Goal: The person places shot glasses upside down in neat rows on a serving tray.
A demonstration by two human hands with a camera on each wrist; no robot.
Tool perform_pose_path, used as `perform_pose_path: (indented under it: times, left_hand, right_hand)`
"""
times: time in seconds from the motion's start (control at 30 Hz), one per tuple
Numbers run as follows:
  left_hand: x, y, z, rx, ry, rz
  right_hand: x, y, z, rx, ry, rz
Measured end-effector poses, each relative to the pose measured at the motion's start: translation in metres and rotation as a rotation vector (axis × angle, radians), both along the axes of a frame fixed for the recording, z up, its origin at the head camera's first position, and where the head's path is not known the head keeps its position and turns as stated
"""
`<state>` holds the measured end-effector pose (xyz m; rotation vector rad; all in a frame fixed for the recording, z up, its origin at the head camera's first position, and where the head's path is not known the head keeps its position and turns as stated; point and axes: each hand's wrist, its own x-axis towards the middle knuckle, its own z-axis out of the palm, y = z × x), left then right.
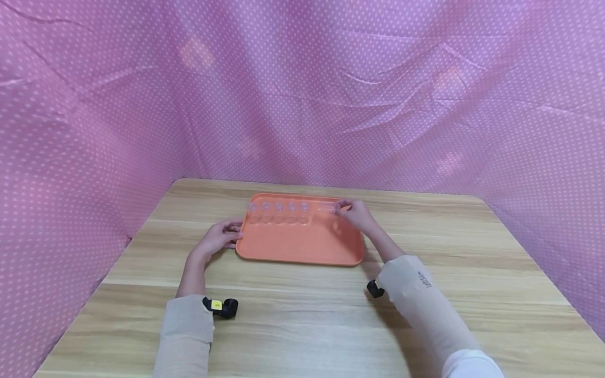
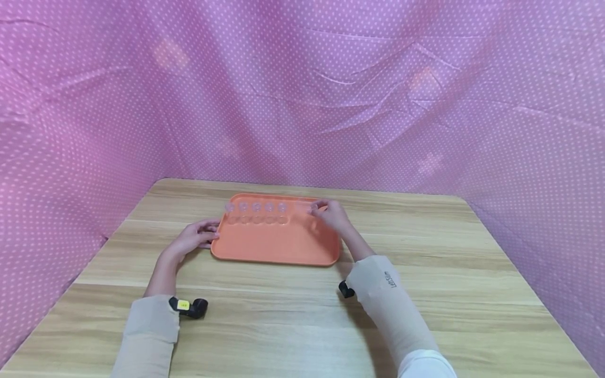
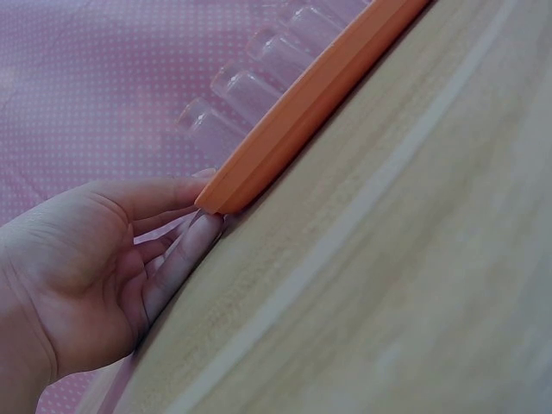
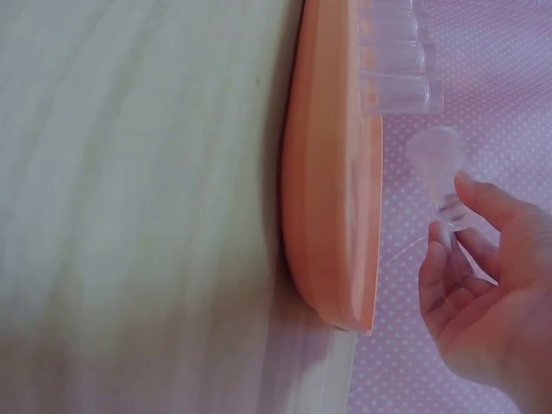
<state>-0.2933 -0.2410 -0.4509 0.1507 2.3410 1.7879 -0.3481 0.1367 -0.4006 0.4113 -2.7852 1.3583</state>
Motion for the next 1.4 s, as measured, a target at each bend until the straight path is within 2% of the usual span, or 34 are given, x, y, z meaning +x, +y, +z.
perform_pose_path:
  times: [0.17, 0.37, 0.5, 0.73, 0.83, 1.0, 1.2, 1.4]
  left_hand:
    - [0.000, 0.000, 0.001, 0.004, 0.000, -0.001]
    - [0.000, 0.000, 0.000, 0.012, -0.009, 0.001]
    - [0.000, 0.000, -0.001, 0.010, -0.008, 0.002]
    - [0.000, 0.000, 0.000, 0.013, 0.000, 0.003]
    - [-0.001, 0.001, 0.001, 0.013, -0.005, 0.005]
    - [-0.001, 0.001, 0.002, 0.002, -0.005, -0.002]
    - [-0.002, 0.001, 0.000, 0.003, -0.008, -0.002]
    - [-0.001, 0.001, 0.000, 0.007, -0.002, -0.004]
  right_hand:
    - [-0.003, -0.001, -0.002, -0.049, 0.032, -0.062]
    - [-0.010, -0.005, -0.006, -0.190, -0.018, -0.089]
    - [-0.013, -0.011, -0.005, -0.170, 0.007, -0.084]
    - [-0.014, -0.024, -0.005, -0.131, 0.056, 0.018]
    - [-0.014, -0.030, -0.006, -0.110, 0.071, 0.033]
    - [-0.013, -0.037, -0.010, -0.062, 0.065, 0.014]
    - [-0.015, -0.042, -0.014, -0.106, 0.051, 0.072]
    - [-0.014, -0.045, -0.015, -0.109, 0.029, 0.061]
